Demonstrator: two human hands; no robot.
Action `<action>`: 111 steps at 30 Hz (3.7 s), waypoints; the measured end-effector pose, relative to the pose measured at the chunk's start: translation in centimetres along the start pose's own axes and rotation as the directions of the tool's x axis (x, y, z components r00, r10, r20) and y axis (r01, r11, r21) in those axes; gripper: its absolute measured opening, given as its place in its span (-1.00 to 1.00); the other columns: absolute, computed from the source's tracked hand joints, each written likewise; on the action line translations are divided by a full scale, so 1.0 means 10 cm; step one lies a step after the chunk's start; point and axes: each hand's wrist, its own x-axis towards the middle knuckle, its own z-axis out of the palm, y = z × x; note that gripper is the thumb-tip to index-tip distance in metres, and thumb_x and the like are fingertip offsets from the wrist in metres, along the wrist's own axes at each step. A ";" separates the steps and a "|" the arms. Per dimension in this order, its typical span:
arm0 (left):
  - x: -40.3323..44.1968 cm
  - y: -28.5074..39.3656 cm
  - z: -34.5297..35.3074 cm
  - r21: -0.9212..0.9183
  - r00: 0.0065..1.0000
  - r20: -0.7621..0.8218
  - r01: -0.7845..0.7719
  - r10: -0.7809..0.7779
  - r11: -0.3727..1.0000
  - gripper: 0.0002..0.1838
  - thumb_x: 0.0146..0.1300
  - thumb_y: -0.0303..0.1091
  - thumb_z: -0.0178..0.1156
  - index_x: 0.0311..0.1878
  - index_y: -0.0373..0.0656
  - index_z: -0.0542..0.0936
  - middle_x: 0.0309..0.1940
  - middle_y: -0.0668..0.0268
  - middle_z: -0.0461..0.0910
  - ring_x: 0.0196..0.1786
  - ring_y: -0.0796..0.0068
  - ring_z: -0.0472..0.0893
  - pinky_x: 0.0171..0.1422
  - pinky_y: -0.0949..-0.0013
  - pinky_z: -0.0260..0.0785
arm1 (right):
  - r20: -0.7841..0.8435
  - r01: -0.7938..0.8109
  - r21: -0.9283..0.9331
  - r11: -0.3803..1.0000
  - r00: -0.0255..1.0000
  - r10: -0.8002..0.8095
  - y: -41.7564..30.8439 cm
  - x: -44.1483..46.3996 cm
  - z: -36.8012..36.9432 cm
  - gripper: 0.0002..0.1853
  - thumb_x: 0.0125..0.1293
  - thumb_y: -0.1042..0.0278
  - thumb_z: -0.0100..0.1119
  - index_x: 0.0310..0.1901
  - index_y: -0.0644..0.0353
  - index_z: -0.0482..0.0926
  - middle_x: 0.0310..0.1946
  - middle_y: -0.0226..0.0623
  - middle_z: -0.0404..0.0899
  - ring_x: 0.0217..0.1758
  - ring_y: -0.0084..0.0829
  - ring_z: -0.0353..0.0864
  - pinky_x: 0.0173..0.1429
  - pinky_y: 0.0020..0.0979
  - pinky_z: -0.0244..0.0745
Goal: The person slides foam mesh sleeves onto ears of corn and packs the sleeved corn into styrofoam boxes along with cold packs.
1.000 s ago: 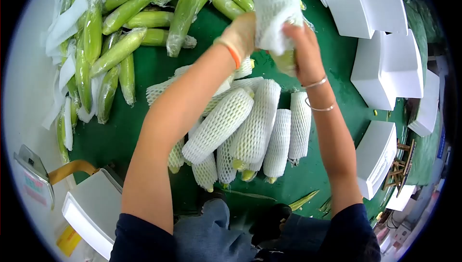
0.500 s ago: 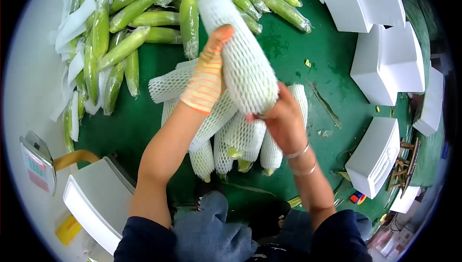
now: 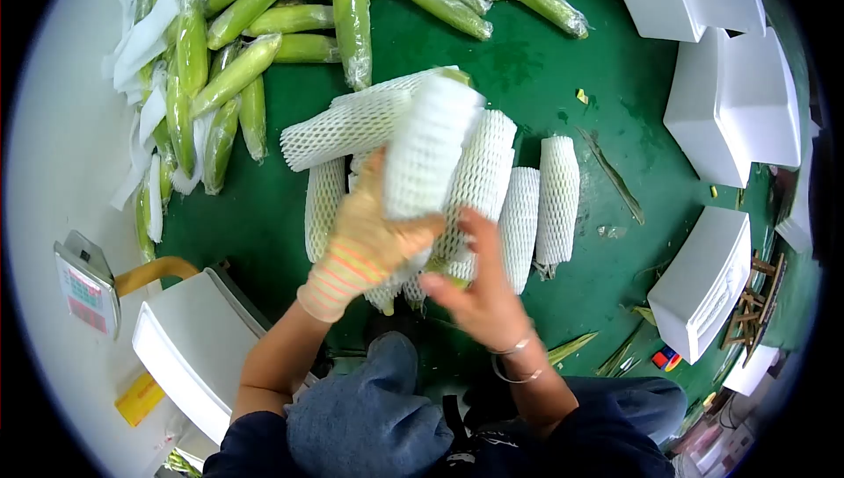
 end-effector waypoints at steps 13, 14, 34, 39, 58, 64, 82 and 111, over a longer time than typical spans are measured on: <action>1.08 -0.20 -0.78 0.940 1.000 0.021 -0.022 0.008 0.341 -0.30 -0.23 -0.24 0.40 0.06 -0.28 0.44 -0.07 0.06 0.54 -0.01 0.15 0.54 0.12 0.24 0.38 | -0.109 -0.362 0.594 0.718 0.849 0.518 -0.02 0.14 0.31 -0.44 -0.04 0.52 0.24 0.07 0.39 0.36 -0.11 -0.16 0.52 -0.09 -0.31 0.53 0.02 -0.33 0.44; 1.06 -0.18 -0.83 0.819 0.998 -0.039 0.063 -0.054 0.570 -0.27 -0.28 -0.22 0.42 0.06 -0.28 0.44 -0.07 0.08 0.55 -0.04 0.19 0.55 0.09 0.26 0.40 | -0.199 -0.342 0.550 0.762 0.833 0.517 0.07 0.21 0.40 -0.45 -0.03 0.53 0.26 0.07 0.36 0.36 -0.10 -0.19 0.51 -0.11 -0.34 0.52 0.01 -0.35 0.43; -4.45 0.61 -1.74 -0.744 0.567 -0.649 -0.332 -0.508 0.580 -0.34 -0.18 -0.44 0.15 0.13 -0.38 0.35 0.08 0.09 0.43 0.13 0.15 0.45 0.24 0.24 0.31 | 0.662 -0.524 0.083 0.848 0.665 0.346 -2.20 -0.96 2.63 -0.34 -0.12 0.35 0.31 0.08 0.38 0.34 -0.19 -0.06 0.57 -0.15 -0.23 0.60 0.02 -0.32 0.47; -5.01 -0.96 -2.60 -0.399 0.510 -0.728 0.229 -0.458 0.888 -0.64 0.08 -0.25 0.21 -0.09 -0.25 0.51 -0.20 0.20 0.55 -0.08 0.36 0.52 0.14 0.35 0.33 | 0.514 -0.654 -0.230 0.721 0.547 0.660 -1.30 -1.15 4.07 -0.28 -0.11 0.26 0.31 0.12 0.39 0.30 -0.05 0.05 0.52 0.04 -0.18 0.54 0.14 -0.28 0.41; -1.41 0.46 -0.70 0.359 0.787 -0.612 0.185 0.081 0.915 -0.55 0.00 -0.63 0.10 0.04 -0.24 0.48 -0.03 0.05 0.51 0.12 0.10 0.45 0.24 0.22 0.24 | -0.478 -0.544 -0.748 0.380 0.839 0.260 0.16 0.27 0.37 -0.25 0.07 0.01 0.23 0.08 0.50 0.19 -0.03 0.13 0.32 0.04 0.09 0.40 0.07 -0.07 0.39; 1.25 -0.31 -0.32 0.938 0.969 -0.225 0.187 0.102 0.293 -0.32 -0.01 -0.31 0.16 0.28 -0.06 0.30 0.21 0.22 0.38 0.25 0.21 0.36 0.27 0.10 0.22 | -0.598 -0.798 -0.298 0.524 0.584 0.548 0.61 0.91 0.18 -0.07 -0.20 -0.16 0.40 0.01 0.50 0.23 -0.02 0.12 0.41 0.06 0.02 0.47 0.12 -0.23 0.42; 1.47 -0.47 -0.75 0.085 0.799 0.352 0.492 -0.488 0.866 -0.79 0.30 -0.22 0.01 -0.17 -0.05 0.60 -0.19 0.30 0.57 -0.13 0.46 0.47 0.03 0.40 0.33 | 0.253 -0.478 0.807 0.348 0.812 0.526 0.69 1.25 -0.02 -0.54 -0.08 0.58 0.24 -0.04 0.31 0.43 -0.13 -0.29 0.53 -0.05 -0.33 0.51 0.11 -0.35 0.38; -4.13 -0.27 -2.46 0.586 0.396 -0.797 0.692 0.456 0.422 -0.22 0.06 -0.56 0.29 0.33 -0.27 0.12 0.29 0.09 0.25 0.28 0.21 0.31 0.31 0.24 0.21 | 0.491 0.170 -0.106 0.980 0.866 -0.097 -1.70 -1.45 3.48 -0.27 0.05 0.68 0.00 0.34 0.34 0.06 0.30 0.13 0.08 0.33 0.08 0.14 0.36 -0.08 0.08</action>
